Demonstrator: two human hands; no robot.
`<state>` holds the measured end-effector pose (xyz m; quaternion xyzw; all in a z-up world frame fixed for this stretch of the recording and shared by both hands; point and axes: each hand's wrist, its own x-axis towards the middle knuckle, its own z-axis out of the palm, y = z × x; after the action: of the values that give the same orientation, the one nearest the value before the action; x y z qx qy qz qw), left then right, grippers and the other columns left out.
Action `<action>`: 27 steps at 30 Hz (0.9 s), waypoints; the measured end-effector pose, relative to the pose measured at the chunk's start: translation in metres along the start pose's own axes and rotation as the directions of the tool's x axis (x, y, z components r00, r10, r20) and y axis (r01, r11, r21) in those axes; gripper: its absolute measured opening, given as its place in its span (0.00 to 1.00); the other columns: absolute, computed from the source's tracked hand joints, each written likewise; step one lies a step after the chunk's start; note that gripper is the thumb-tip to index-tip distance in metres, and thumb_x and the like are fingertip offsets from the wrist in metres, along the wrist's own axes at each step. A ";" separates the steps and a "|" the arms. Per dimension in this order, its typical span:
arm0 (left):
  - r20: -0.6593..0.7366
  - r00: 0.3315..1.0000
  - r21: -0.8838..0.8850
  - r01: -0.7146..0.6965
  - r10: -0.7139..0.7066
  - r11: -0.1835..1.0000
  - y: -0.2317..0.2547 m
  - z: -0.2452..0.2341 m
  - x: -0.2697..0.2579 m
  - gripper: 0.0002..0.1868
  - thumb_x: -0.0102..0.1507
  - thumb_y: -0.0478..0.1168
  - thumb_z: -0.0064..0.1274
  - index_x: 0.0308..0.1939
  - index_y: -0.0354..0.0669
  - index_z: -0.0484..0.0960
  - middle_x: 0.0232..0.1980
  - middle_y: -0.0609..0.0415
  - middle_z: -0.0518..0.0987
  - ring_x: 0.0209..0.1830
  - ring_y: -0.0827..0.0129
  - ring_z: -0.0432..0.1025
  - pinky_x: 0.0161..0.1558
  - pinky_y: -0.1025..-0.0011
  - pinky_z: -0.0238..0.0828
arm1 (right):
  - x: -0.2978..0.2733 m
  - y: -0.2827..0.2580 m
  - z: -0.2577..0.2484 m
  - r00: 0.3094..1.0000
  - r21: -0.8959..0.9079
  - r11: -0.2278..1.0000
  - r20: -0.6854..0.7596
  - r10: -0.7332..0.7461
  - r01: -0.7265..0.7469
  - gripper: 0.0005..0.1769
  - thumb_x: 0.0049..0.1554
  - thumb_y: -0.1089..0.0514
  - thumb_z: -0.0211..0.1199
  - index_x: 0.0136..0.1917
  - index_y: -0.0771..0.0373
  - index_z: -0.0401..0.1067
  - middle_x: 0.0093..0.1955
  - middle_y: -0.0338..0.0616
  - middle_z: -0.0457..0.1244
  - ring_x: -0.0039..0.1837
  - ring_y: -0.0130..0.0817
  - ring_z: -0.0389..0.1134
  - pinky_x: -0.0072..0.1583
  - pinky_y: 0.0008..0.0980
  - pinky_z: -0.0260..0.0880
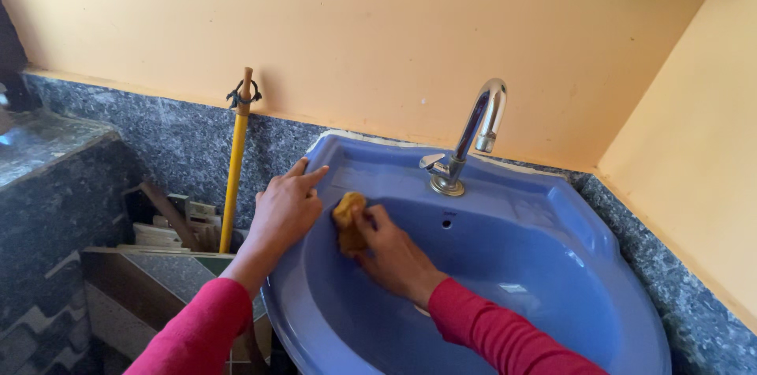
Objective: The person scrubs a blue bathroom sink with a yellow sponge, focusing on the basin, drain, and faucet area. They repeatedly wipe different sections of the sink surface and around the drain, maintaining a consistent scrubbing motion throughout the task.
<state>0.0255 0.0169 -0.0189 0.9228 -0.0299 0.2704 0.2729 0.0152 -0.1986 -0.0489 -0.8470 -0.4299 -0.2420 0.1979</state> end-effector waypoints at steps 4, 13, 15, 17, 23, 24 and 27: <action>0.004 1.000 -0.053 0.025 -0.024 0.998 -0.006 0.002 0.004 0.28 0.59 0.39 0.47 0.64 0.63 0.81 0.77 0.55 0.65 0.67 0.49 0.69 0.64 0.38 0.61 | -0.002 -0.008 0.008 0.962 0.253 0.951 0.248 0.112 -0.176 0.33 0.58 0.53 0.69 0.71 0.67 0.63 0.63 0.55 0.59 0.54 0.45 0.72 0.55 0.37 0.76; 0.030 0.999 0.004 0.026 -0.026 1.000 -0.003 0.000 0.004 0.28 0.60 0.39 0.47 0.65 0.63 0.79 0.77 0.55 0.65 0.69 0.47 0.66 0.65 0.36 0.58 | -0.014 0.024 0.013 0.963 0.228 0.970 0.270 0.019 -0.083 0.27 0.52 0.51 0.72 0.63 0.62 0.76 0.56 0.52 0.67 0.50 0.44 0.73 0.51 0.37 0.75; 0.025 0.999 0.007 0.029 -0.030 1.000 -0.001 -0.001 0.002 0.29 0.60 0.39 0.47 0.65 0.64 0.79 0.77 0.55 0.65 0.68 0.47 0.67 0.65 0.37 0.59 | -0.017 0.032 0.016 0.944 0.031 0.988 0.301 0.136 -0.153 0.27 0.50 0.53 0.72 0.63 0.59 0.78 0.53 0.54 0.69 0.50 0.49 0.72 0.52 0.40 0.74; 0.025 0.999 0.018 0.024 -0.024 1.000 0.002 -0.003 0.001 0.29 0.59 0.38 0.47 0.65 0.63 0.79 0.77 0.54 0.65 0.66 0.46 0.68 0.65 0.38 0.60 | -0.014 0.033 0.017 0.897 0.097 0.943 0.354 0.265 -0.317 0.29 0.50 0.53 0.72 0.65 0.61 0.76 0.50 0.54 0.71 0.49 0.44 0.75 0.52 0.36 0.76; 0.002 1.000 0.036 0.005 -0.005 0.999 0.005 -0.004 -0.002 0.29 0.59 0.38 0.48 0.65 0.60 0.80 0.75 0.51 0.68 0.64 0.45 0.69 0.63 0.39 0.62 | -0.011 -0.005 0.000 0.618 0.369 0.642 0.757 0.212 -0.672 0.31 0.53 0.44 0.72 0.55 0.75 0.80 0.43 0.56 0.73 0.39 0.38 0.76 0.42 0.30 0.79; 0.002 1.000 0.041 0.001 -0.001 0.999 0.005 -0.004 -0.002 0.29 0.59 0.38 0.47 0.65 0.60 0.80 0.74 0.50 0.68 0.64 0.45 0.69 0.63 0.39 0.62 | -0.010 -0.007 -0.004 0.604 0.351 0.662 0.772 0.195 -0.662 0.31 0.52 0.43 0.72 0.54 0.74 0.80 0.42 0.55 0.73 0.38 0.37 0.75 0.41 0.28 0.79; 0.012 1.000 0.055 -0.008 0.007 0.998 0.011 -0.008 -0.003 0.29 0.58 0.38 0.49 0.66 0.58 0.78 0.74 0.49 0.67 0.64 0.45 0.68 0.62 0.38 0.61 | -0.012 0.000 -0.006 0.323 0.007 0.659 0.876 0.359 -0.752 0.33 0.49 0.48 0.76 0.60 0.68 0.69 0.44 0.53 0.70 0.41 0.41 0.76 0.43 0.35 0.80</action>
<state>0.0165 0.0113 -0.0098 0.9314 -0.0274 0.2667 0.2462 0.0073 -0.2092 -0.0508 -0.8867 -0.1804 0.3629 0.2227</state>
